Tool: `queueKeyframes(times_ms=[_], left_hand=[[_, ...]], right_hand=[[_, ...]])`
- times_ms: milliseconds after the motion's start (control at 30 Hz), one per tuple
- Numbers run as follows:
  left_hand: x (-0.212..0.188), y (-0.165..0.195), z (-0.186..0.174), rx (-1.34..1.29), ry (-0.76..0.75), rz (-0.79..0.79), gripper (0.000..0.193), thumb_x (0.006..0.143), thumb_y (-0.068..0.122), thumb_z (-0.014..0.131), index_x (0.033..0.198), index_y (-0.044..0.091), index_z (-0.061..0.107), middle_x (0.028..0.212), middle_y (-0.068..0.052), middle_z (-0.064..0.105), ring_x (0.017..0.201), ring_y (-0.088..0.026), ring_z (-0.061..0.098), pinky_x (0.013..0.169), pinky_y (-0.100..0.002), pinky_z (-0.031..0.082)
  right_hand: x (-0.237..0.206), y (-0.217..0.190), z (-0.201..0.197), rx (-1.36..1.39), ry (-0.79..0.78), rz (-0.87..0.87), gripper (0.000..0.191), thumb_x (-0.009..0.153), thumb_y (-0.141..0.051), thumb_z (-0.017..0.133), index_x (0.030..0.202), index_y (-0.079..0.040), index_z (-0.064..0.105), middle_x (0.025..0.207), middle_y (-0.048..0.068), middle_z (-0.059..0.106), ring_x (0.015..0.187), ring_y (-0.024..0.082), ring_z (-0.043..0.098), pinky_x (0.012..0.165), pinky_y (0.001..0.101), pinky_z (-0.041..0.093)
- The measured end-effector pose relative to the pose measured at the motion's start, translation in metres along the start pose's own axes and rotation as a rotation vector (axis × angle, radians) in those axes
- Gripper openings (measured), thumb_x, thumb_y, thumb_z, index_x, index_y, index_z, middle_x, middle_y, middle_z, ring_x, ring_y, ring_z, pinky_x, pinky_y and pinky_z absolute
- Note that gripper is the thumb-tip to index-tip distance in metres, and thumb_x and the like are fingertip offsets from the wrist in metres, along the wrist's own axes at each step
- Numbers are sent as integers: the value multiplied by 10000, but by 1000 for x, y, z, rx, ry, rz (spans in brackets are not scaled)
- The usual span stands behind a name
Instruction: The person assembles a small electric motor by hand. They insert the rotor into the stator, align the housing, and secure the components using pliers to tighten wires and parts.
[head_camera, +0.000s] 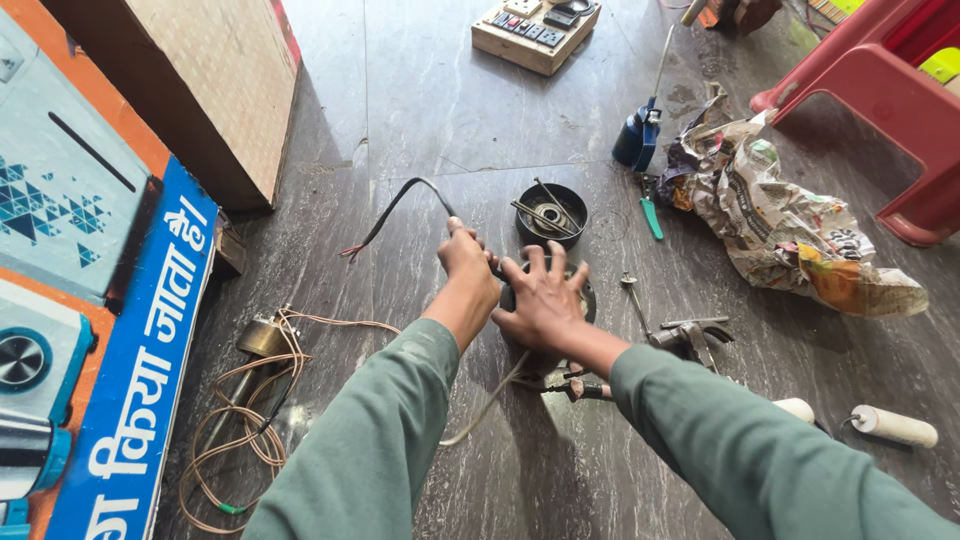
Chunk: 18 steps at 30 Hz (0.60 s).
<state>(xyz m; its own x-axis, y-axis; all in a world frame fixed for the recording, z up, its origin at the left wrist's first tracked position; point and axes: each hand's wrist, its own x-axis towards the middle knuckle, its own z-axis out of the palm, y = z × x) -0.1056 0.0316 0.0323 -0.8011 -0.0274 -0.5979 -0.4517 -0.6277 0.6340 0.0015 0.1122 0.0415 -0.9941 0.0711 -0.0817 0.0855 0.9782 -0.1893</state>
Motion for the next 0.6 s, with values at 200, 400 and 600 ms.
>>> queueKeyframes(times_ms=[200,400,600], left_hand=[[-5,-7,-14,-80,-26,4,466,1061,507,447,852,91,441,618,-19,421,460,-158,429,437,-320,402],[-23,-13,-23,-48,-1,69,450,1059,489,392,836,100,430,603,-26,440,447,-172,468,412,-331,384],[-34,-22,-13,-205,-38,154,519,1068,500,440,714,124,387,536,-19,422,436,-176,473,423,-325,403]], right_hand=[[20,30,-10,-148,95,-333,727,705,-422,760,1396,-336,551,1493,118,355,1493,433,104,1073,850,105],[31,15,7,-79,135,-85,445,770,-404,764,1187,-279,674,1555,50,384,1528,442,105,1094,822,105],[55,8,7,8,249,13,551,784,-436,789,1289,-264,651,1474,72,474,1481,407,248,1093,797,189]])
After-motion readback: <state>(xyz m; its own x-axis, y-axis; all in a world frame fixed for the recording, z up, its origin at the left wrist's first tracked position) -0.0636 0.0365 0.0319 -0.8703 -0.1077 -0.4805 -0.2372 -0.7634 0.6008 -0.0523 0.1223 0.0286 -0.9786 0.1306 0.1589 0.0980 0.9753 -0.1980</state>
